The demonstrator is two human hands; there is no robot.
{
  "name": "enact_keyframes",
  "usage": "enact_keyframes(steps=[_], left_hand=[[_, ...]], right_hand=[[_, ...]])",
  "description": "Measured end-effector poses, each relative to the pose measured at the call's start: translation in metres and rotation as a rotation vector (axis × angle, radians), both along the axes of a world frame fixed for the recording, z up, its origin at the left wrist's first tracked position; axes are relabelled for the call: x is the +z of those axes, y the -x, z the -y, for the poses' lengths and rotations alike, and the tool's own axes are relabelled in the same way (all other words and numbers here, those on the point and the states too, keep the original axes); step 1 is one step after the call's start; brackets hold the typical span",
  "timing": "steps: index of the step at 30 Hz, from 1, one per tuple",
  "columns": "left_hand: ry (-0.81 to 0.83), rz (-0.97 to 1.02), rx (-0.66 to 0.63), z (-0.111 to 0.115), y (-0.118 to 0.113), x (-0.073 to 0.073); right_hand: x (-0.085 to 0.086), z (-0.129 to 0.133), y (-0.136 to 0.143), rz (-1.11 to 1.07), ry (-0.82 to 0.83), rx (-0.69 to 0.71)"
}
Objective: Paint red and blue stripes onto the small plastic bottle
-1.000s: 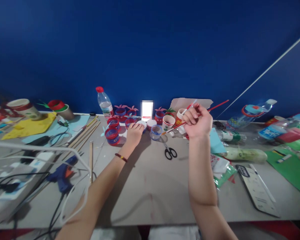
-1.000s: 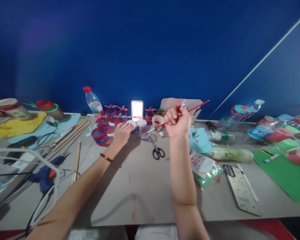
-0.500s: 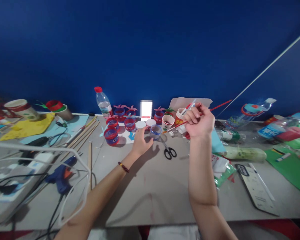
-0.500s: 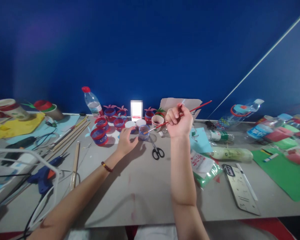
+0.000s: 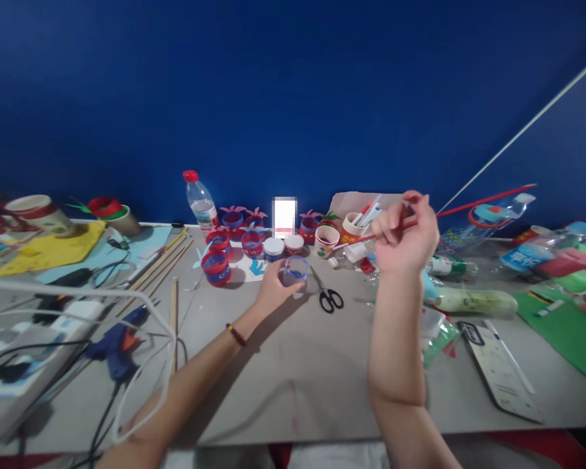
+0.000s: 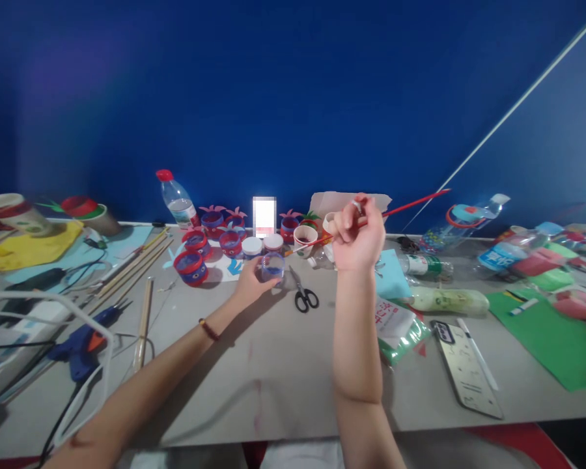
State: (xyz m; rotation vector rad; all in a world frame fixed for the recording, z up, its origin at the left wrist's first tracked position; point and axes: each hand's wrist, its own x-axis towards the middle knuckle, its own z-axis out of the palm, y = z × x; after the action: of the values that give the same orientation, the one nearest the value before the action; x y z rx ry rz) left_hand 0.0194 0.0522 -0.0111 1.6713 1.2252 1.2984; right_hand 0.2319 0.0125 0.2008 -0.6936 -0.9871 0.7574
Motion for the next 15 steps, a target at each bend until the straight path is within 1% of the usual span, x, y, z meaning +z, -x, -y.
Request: enact_keyframes(steps=[1, 2, 3, 5, 7, 9, 11, 13, 14, 15], left_hand=[[0.018, 0.043, -0.003, 0.008, 0.007, 0.0], [0.039, 0.09, -0.008, 0.017, 0.013, 0.001], [0.066, 0.131, -0.023, 0.025, 0.018, 0.002], [0.119, 0.199, -0.035, 0.039, 0.023, 0.006], [0.148, 0.213, -0.031, 0.05, 0.023, 0.012], [0.14, 0.193, -0.042, 0.055, 0.022, 0.017], [0.051, 0.142, -0.05, 0.057, 0.021, 0.021], [-0.041, 0.06, -0.099, 0.057, 0.023, 0.024], [-0.077, 0.02, -0.122, 0.056, 0.024, 0.024], [-0.102, -0.016, -0.141, 0.056, 0.026, 0.024]], right_hand=[[0.0, 0.003, 0.0, 0.054, -0.039, -0.076], [-0.002, 0.006, 0.001, 0.132, -0.043, -0.154], [-0.006, 0.008, 0.002, 0.244, -0.008, -0.215], [-0.018, 0.007, 0.005, 0.577, 0.114, -0.296], [-0.035, -0.002, 0.013, 0.929, 0.217, -0.347], [-0.054, -0.017, 0.025, 1.158, 0.271, -0.317], [-0.069, -0.036, 0.04, 1.29, 0.324, -0.286], [-0.08, -0.053, 0.055, 1.429, 0.395, -0.267], [-0.084, -0.061, 0.062, 1.505, 0.458, -0.248], [-0.087, -0.067, 0.067, 1.592, 0.515, -0.208]])
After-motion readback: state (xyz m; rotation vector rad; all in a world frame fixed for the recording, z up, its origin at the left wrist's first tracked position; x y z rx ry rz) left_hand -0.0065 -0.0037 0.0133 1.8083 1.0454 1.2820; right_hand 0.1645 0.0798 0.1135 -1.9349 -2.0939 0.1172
